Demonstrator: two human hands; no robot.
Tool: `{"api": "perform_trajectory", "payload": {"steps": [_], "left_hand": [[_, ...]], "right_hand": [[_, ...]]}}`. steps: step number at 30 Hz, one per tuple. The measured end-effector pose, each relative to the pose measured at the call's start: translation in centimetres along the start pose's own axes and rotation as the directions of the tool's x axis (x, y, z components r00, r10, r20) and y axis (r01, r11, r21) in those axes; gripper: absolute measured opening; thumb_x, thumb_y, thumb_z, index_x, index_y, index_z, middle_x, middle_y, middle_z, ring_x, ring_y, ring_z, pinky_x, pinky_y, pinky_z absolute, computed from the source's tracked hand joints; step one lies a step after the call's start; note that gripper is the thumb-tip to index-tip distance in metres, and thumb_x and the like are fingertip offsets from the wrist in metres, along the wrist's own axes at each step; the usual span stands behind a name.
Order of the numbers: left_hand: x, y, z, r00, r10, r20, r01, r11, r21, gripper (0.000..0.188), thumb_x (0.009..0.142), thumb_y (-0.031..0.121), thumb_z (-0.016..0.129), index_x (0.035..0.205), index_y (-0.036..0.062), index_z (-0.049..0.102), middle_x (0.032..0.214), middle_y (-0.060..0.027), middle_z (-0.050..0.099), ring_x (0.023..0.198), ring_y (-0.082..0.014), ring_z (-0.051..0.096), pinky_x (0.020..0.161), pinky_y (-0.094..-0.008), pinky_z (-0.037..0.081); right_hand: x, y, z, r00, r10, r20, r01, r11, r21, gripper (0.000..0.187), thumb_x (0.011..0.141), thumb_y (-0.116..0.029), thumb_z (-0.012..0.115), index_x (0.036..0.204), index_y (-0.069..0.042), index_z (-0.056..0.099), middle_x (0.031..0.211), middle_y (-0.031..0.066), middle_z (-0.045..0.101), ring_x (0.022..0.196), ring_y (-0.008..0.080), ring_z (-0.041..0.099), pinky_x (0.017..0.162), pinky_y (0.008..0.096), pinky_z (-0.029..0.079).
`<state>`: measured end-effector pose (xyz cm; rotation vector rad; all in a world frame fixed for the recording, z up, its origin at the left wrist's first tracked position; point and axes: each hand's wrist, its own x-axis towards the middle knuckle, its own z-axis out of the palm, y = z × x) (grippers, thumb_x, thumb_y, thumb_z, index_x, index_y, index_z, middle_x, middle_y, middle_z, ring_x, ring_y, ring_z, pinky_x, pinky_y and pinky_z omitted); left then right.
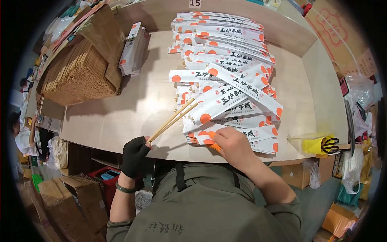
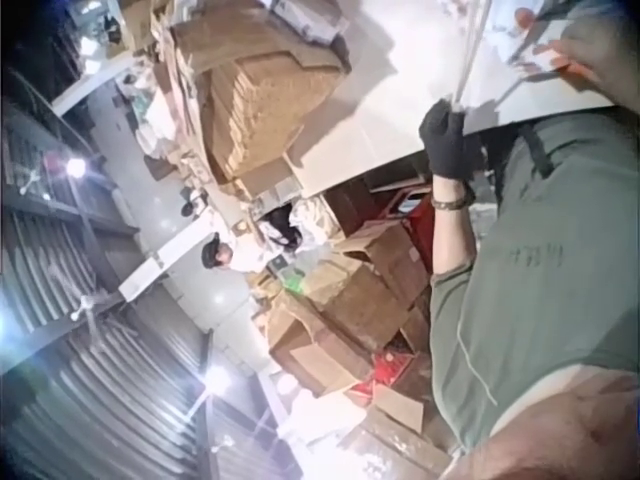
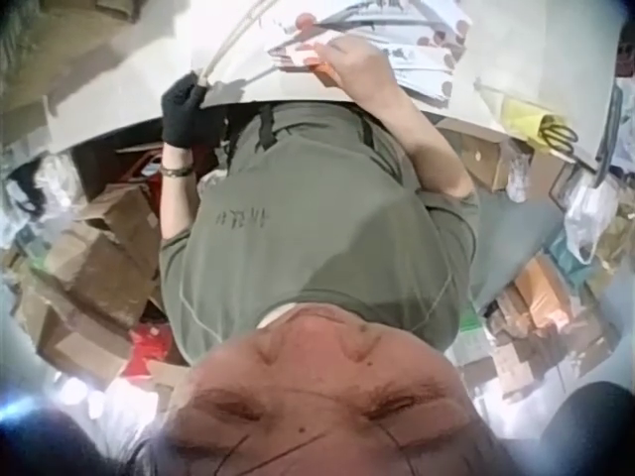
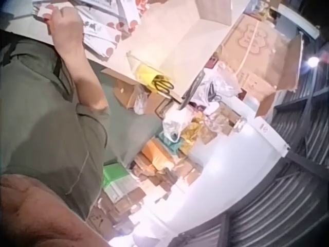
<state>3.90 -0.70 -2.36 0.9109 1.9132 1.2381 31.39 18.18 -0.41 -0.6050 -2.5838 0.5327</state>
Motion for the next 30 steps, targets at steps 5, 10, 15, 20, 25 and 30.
{"api": "perform_trajectory", "payload": {"steps": [5, 10, 15, 20, 25, 30], "left_hand": [[-0.6, 0.0, -0.1, 0.997, 0.055, 0.052, -0.056, 0.998, 0.033, 0.016, 0.083, 0.008, 0.066, 0.093, -0.0044, 0.068, 0.075, -0.0053, 0.064, 0.073, -0.0112, 0.058, 0.069, -0.0260, 0.046], [-0.6, 1.2, -0.6, 0.984, 0.133, 0.116, -0.147, 0.981, 0.124, 0.015, 0.082, 0.006, 0.065, 0.093, -0.0039, 0.069, 0.071, -0.0066, 0.061, 0.069, -0.0131, 0.057, 0.065, -0.0263, 0.045], [-0.3, 2.6, -1.5, 0.963, 0.190, 0.190, -0.224, 0.959, 0.174, 0.016, 0.079, 0.004, 0.066, 0.093, -0.0028, 0.069, 0.068, -0.0068, 0.059, 0.065, -0.0147, 0.055, 0.063, -0.0271, 0.045], [1.3, 5.3, -2.3, 0.887, 0.120, 0.446, -0.349, 0.807, 0.476, 0.023, 0.081, 0.011, 0.069, 0.100, -0.0023, 0.068, 0.080, -0.0101, 0.064, 0.078, -0.0176, 0.061, 0.071, -0.0299, 0.049], [3.2, 9.3, 9.2, 0.792, 0.601, 0.109, -0.596, 0.799, -0.079, 0.067, 0.081, 0.042, 0.070, 0.127, -0.0013, 0.047, 0.132, -0.0222, 0.048, 0.118, -0.0319, 0.052, 0.096, -0.0383, 0.044], [3.7, 8.9, 10.5, 0.636, 0.666, 0.389, -0.771, 0.556, 0.309, 0.053, 0.072, 0.044, 0.077, 0.091, -0.0013, 0.058, 0.120, -0.0192, 0.054, 0.106, -0.0303, 0.058, 0.087, -0.0394, 0.047]], "right_hand": [[0.5, 1.2, -0.1, 0.992, 0.047, -0.120, -0.031, 0.990, 0.135, 0.015, 0.073, -0.005, 0.074, 0.080, -0.001, 0.061, 0.081, 0.0091, 0.060, 0.073, 0.0227, 0.059, 0.063, 0.0336, 0.048], [2.5, 0.4, -2.8, 0.921, 0.381, 0.085, -0.379, 0.821, 0.428, 0.019, 0.077, -0.010, 0.077, 0.079, 0.001, 0.062, 0.072, 0.0052, 0.053, 0.064, 0.0135, 0.046, 0.058, 0.0281, 0.040], [2.8, 0.4, -3.5, 0.940, 0.322, 0.109, -0.330, 0.789, 0.519, 0.013, 0.076, -0.013, 0.077, 0.080, -0.003, 0.068, 0.072, 0.0057, 0.056, 0.063, 0.0160, 0.051, 0.059, 0.0297, 0.043], [2.4, 0.3, -2.5, 0.993, -0.113, -0.038, 0.115, 0.991, 0.067, 0.016, 0.075, -0.022, 0.074, 0.082, -0.008, 0.069, 0.078, 0.0048, 0.061, 0.073, 0.0227, 0.058, 0.061, 0.0331, 0.048], [7.0, -3.8, -1.3, 0.923, -0.362, -0.130, 0.367, 0.930, 0.016, 0.015, 0.065, -0.018, 0.068, 0.073, -0.010, 0.058, 0.072, 0.0040, 0.053, 0.072, 0.0221, 0.058, 0.062, 0.0345, 0.049], [8.7, 6.5, -6.0, 0.958, -0.264, -0.107, 0.232, 0.941, -0.247, 0.052, 0.066, -0.029, 0.083, 0.108, -0.004, 0.063, 0.121, 0.0196, 0.056, 0.113, 0.0365, 0.053, 0.097, 0.0472, 0.043]]}}
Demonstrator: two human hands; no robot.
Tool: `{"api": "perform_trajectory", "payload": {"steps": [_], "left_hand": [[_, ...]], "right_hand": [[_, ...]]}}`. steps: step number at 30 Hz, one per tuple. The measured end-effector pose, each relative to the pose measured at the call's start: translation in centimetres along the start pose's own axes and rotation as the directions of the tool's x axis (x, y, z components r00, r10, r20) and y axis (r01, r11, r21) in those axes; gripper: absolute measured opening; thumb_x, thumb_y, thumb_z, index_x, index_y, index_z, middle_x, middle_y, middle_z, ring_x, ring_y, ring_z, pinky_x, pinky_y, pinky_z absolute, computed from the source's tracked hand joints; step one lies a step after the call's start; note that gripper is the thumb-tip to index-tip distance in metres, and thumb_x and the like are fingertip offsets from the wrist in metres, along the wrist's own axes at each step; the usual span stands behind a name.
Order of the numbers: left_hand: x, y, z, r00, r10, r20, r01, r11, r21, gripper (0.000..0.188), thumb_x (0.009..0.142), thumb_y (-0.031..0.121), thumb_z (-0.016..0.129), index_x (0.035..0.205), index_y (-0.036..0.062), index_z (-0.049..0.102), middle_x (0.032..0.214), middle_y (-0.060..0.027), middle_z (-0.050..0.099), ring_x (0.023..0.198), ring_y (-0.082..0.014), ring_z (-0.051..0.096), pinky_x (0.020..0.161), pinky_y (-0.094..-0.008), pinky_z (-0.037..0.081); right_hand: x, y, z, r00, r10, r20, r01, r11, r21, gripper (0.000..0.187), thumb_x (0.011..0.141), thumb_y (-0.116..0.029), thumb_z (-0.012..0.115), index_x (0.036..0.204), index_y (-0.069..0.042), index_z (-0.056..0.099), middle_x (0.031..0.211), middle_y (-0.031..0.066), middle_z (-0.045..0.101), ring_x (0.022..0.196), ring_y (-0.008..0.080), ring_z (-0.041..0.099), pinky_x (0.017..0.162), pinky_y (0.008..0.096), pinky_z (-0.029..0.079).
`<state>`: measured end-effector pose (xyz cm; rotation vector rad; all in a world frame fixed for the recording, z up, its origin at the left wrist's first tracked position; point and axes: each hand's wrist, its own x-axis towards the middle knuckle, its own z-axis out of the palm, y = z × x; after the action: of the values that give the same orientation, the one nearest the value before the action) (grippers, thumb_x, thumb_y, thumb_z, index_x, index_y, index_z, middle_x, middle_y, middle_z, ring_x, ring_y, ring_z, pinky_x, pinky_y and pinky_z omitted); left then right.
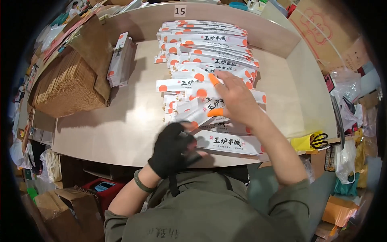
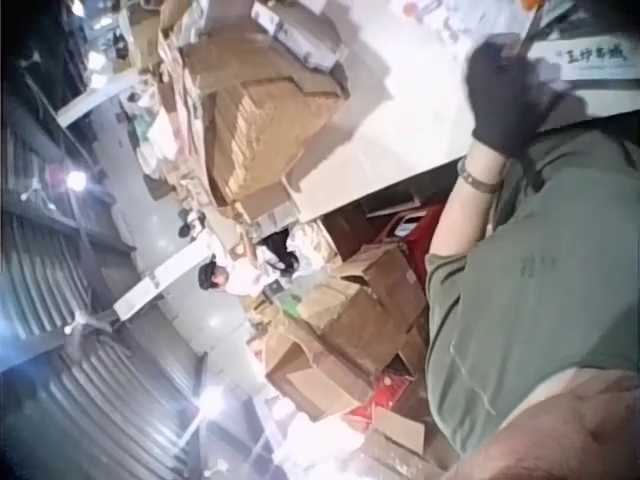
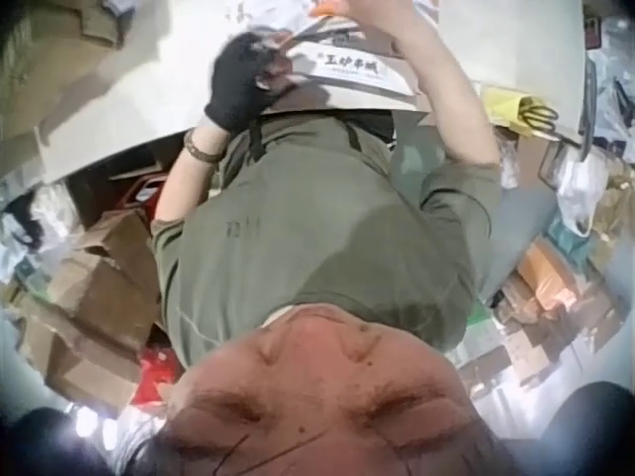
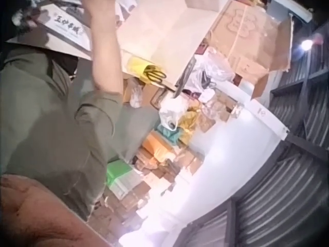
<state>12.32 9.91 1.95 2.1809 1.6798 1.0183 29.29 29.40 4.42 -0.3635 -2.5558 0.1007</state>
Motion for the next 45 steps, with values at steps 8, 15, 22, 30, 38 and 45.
{"api": "perform_trajectory", "payload": {"steps": [8, 15, 22, 30, 38, 45], "left_hand": [[2.6, -0.6, 5.5, 0.939, 0.156, 0.308, -0.198, 0.974, 0.109, 0.038, 0.059, 0.024, 0.078, 0.087, 0.0047, 0.060, 0.096, -0.0122, 0.058, 0.098, -0.0311, 0.055, 0.090, -0.0433, 0.044], [3.1, -0.9, 5.8, 0.930, 0.040, 0.364, -0.090, 0.989, 0.121, 0.036, 0.072, 0.030, 0.073, 0.097, 0.0099, 0.057, 0.084, -0.0089, 0.057, 0.072, -0.0270, 0.061, 0.062, -0.0401, 0.049], [1.8, -1.6, 3.6, 0.971, 0.122, 0.205, -0.166, 0.962, 0.215, 0.041, 0.075, 0.035, 0.071, 0.104, 0.0093, 0.059, 0.104, -0.0136, 0.062, 0.096, -0.0277, 0.061, 0.082, -0.0421, 0.049], [3.4, -9.7, -24.5, 0.696, -0.266, -0.667, 0.702, 0.444, 0.556, 0.042, 0.079, 0.043, 0.070, 0.099, 0.0068, 0.060, 0.095, -0.0158, 0.062, 0.086, -0.0340, 0.062, 0.075, -0.0441, 0.050], [6.9, -24.6, -33.8, 0.512, -0.853, 0.098, 0.782, 0.511, 0.357, 0.049, 0.085, 0.034, 0.063, 0.125, 0.0073, 0.058, 0.115, -0.0097, 0.065, 0.100, -0.0195, 0.059, 0.086, -0.0365, 0.048], [8.5, -28.8, -34.1, 0.739, -0.674, 0.023, 0.554, 0.626, 0.549, 0.029, 0.086, 0.028, 0.063, 0.105, 0.0071, 0.067, 0.093, -0.0063, 0.069, 0.074, -0.0173, 0.061, 0.074, -0.0355, 0.050]], "right_hand": [[-3.5, 1.9, 3.3, 0.942, -0.064, 0.330, 0.073, 0.997, -0.017, 0.071, 0.067, -0.028, 0.076, 0.130, -0.008, 0.051, 0.138, 0.0253, 0.037, 0.134, 0.0422, 0.032, 0.111, 0.0591, 0.023], [2.9, 10.9, 8.2, 0.981, -0.172, 0.086, 0.185, 0.967, -0.173, 0.058, 0.073, -0.027, 0.069, 0.127, -0.012, 0.054, 0.137, 0.0183, 0.039, 0.134, 0.0390, 0.031, 0.108, 0.0623, 0.023], [8.4, 12.0, 10.4, 0.955, 0.169, 0.244, -0.084, 0.943, -0.323, 0.074, 0.082, -0.056, 0.061, 0.142, -0.019, 0.041, 0.150, 0.0188, 0.030, 0.141, 0.0363, 0.023, 0.112, 0.0609, 0.017], [2.6, 8.4, 8.5, 0.968, 0.154, 0.199, -0.108, 0.968, -0.227, 0.079, 0.078, -0.045, 0.069, 0.142, -0.008, 0.039, 0.150, 0.0225, 0.025, 0.139, 0.0410, 0.022, 0.110, 0.0630, 0.017], [2.3, 5.7, 7.6, 0.976, 0.074, 0.207, -0.044, 0.988, -0.148, 0.062, 0.082, -0.045, 0.066, 0.129, -0.005, 0.053, 0.141, 0.0267, 0.036, 0.135, 0.0432, 0.031, 0.107, 0.0625, 0.023], [-1.8, 3.5, 4.6, 0.978, 0.100, 0.183, -0.069, 0.983, -0.170, 0.047, 0.084, -0.036, 0.067, 0.119, -0.005, 0.059, 0.137, 0.0234, 0.041, 0.132, 0.0388, 0.036, 0.109, 0.0591, 0.025]]}}
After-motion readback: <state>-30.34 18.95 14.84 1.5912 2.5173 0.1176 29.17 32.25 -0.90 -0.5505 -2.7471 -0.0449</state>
